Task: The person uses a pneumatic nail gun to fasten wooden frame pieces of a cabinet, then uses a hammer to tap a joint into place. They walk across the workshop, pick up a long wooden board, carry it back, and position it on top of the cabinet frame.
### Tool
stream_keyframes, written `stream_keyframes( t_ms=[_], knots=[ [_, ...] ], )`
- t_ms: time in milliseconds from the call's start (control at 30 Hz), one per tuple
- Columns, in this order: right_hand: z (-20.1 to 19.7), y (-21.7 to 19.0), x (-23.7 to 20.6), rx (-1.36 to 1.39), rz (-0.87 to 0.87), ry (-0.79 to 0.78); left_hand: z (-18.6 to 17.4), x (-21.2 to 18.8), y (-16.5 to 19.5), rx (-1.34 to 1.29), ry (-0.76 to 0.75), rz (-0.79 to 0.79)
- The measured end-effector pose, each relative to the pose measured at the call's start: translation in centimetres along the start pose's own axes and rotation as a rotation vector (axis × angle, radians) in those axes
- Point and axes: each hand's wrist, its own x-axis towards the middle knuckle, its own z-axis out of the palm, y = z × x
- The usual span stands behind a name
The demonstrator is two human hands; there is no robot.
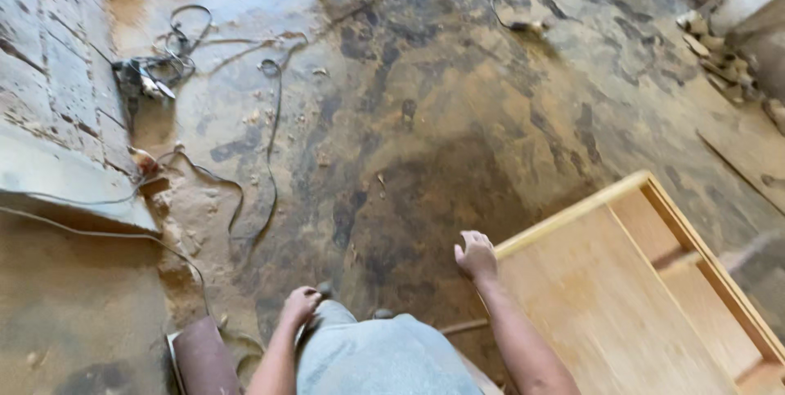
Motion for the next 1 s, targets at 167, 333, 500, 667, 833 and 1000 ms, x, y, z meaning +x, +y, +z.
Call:
stream_keyframes(
  t_ms=[167,333,500,667,833,1000],
  knots=[
    [2.4,-1.2,6.0,-0.424,0.204,-0.665,-1.7,7.6,2.0,0.108,-0.201,0.071],
    [4.4,-5.2,9.2,-0.486,0.425,-1.125,-10.9,20.5,2.5,-0.087,0.018,-0.034],
    [8.7,-12.4,16.8,-0.085,0.571,-0.888,-22.9,33.2,2.4,0.332,-0.328,-0.106],
    [11.0,-18.3,25.1,0.200,0.476,-0.720,-29.7,41.8,3.4,0.330,-0.242,-0.036],
    [12.8,-25.0,40.3,0.319,0.395,-0.728,-32.8,49.4,5.5,0.099,-0.083,-0.019],
    [14.7,-27.0,46.2,0.297,0.310,-0.873,-33.4,54.3,7.0,0.188,-0.252,-0.107]
  ],
)
